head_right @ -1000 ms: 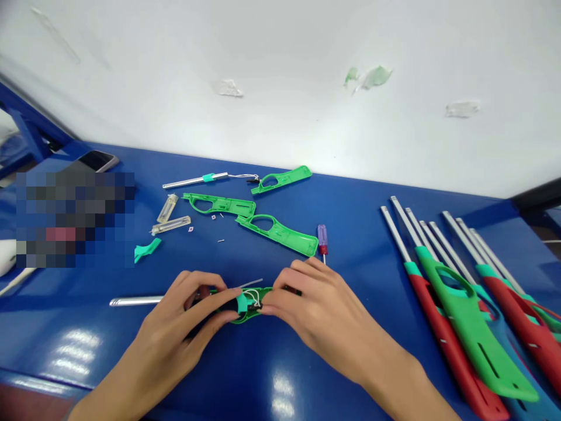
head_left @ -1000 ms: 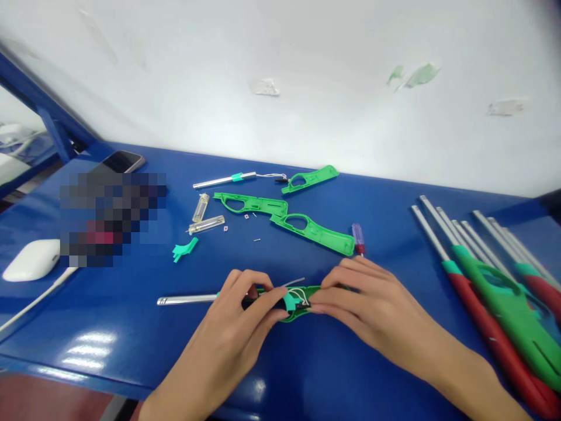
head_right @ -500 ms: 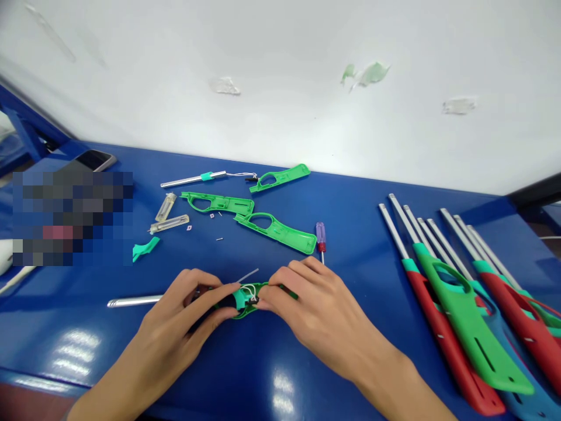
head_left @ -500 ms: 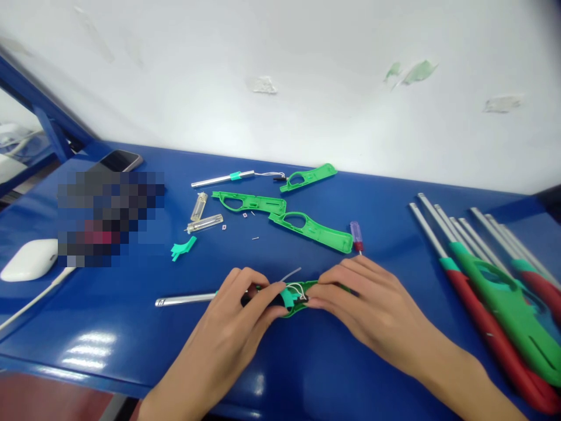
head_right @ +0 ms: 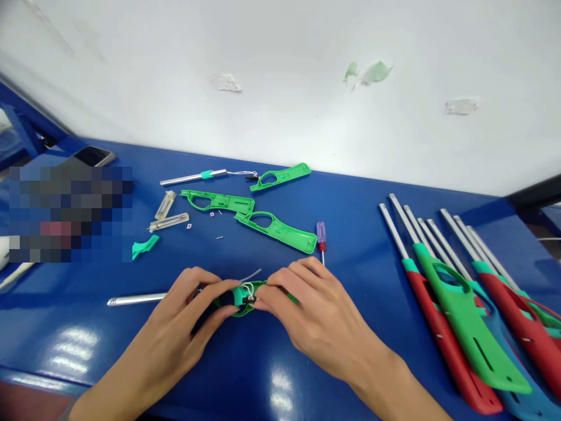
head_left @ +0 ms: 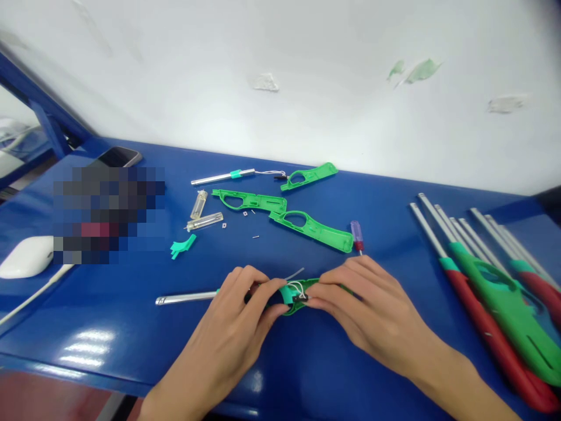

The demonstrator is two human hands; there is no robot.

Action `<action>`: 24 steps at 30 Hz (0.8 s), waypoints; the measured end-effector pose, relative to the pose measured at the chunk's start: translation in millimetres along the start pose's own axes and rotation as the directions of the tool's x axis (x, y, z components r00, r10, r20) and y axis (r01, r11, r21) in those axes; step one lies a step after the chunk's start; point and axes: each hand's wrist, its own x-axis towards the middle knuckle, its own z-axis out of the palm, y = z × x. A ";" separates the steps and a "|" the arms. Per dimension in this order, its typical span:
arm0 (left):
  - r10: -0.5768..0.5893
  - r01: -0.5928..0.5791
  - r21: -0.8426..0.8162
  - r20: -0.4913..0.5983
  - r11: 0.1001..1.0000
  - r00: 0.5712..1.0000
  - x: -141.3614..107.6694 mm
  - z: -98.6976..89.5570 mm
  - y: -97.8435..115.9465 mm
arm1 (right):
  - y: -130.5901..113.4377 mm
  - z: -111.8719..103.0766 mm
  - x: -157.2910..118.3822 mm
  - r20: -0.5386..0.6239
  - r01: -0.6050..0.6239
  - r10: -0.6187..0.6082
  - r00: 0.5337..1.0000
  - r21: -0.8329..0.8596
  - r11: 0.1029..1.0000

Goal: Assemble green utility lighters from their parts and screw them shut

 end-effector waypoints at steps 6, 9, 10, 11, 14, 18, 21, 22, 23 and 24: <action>-0.003 0.004 -0.012 0.021 1.000 1.000 1.4 -0.5 -0.7 | -3.2 2.1 0.4 -0.041 0.006 -0.006 0.999 -0.021 1.000; -0.009 0.009 -0.008 0.028 1.000 1.000 1.2 -0.2 -0.3 | -4.0 3.8 -0.2 -0.050 -0.005 0.004 0.999 -0.022 1.000; -0.009 0.009 -0.006 0.027 1.000 1.000 0.9 -0.3 -0.1 | -4.2 4.3 -0.5 -0.053 -0.007 0.006 0.999 -0.020 1.000; -0.008 0.008 -0.004 0.027 1.000 1.000 0.6 -0.4 0.2 | -4.3 4.7 -1.0 -0.052 -0.009 0.008 0.999 -0.016 1.000; 0.000 0.000 0.006 0.022 1.000 1.000 -0.2 -0.9 0.5 | -4.2 5.3 -1.6 -0.047 -0.018 0.017 0.999 -0.002 1.000; 0.013 -0.013 0.022 0.018 1.000 1.000 0.2 -0.2 0.4 | -2.7 4.1 -0.3 -0.041 -0.043 0.044 0.998 0.038 0.998; 0.026 -0.026 0.034 0.002 0.999 1.000 1.4 1.9 0.6 | 0.3 2.1 -0.4 0.035 -0.076 0.074 0.997 0.058 0.995; 0.030 -0.030 0.037 -0.005 0.999 1.000 1.9 2.7 0.7 | 1.6 1.7 -0.9 0.068 -0.088 0.084 0.994 0.063 0.994; 0.032 -0.032 0.039 -0.012 0.999 0.999 2.3 3.3 0.9 | 3.0 1.6 -1.6 0.098 -0.100 0.093 0.991 0.070 0.993; 0.033 -0.033 0.039 -0.018 0.999 0.999 2.5 3.7 1.2 | 4.3 1.7 -2.4 0.119 -0.113 0.104 0.987 0.078 0.990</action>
